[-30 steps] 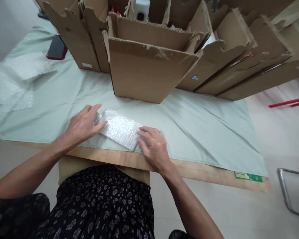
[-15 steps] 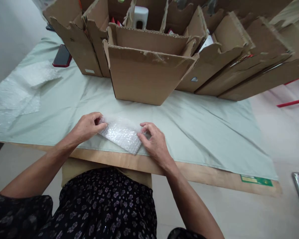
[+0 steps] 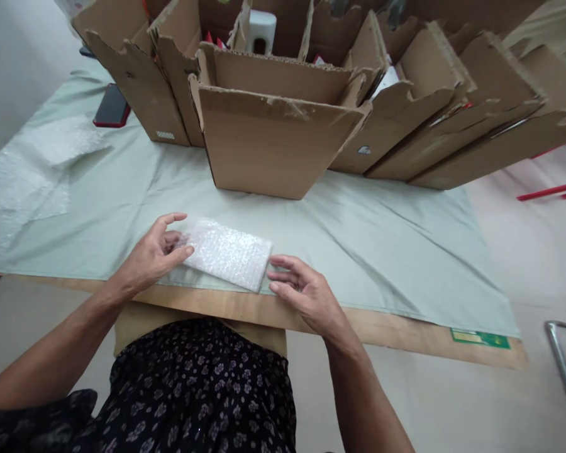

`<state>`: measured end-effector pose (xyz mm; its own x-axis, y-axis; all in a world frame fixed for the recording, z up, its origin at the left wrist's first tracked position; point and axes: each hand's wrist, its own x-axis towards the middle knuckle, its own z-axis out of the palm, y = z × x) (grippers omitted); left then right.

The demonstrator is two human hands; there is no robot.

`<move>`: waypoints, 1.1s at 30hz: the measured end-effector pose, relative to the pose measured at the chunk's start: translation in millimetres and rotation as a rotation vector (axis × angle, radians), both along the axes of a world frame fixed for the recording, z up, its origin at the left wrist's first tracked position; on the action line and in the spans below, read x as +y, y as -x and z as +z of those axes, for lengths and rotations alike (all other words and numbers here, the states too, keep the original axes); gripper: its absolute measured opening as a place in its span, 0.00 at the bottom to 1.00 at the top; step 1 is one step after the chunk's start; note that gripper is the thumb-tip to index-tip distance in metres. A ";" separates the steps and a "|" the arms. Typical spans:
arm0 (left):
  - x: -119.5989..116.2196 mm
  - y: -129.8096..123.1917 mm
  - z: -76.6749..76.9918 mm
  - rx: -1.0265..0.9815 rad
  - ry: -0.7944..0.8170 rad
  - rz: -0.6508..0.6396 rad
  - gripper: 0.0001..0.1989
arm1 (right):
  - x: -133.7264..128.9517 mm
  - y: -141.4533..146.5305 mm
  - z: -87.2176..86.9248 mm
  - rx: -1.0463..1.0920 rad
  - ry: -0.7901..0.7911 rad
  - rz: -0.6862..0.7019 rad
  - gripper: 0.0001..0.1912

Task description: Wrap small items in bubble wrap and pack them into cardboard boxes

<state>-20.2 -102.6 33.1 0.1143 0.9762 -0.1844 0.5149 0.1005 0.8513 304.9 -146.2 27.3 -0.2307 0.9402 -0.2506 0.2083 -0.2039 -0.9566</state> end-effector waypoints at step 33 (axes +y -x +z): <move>-11.9 2.2 -6.1 -0.030 -0.026 -0.060 0.12 | 1.9 23.5 -9.7 -0.096 -0.115 0.187 0.21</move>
<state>-22.3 -114.5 27.0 0.1776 0.9719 -0.1543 0.4938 0.0476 0.8683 281.4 -144.2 17.7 -0.3835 0.9071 -0.1736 0.3235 -0.0441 -0.9452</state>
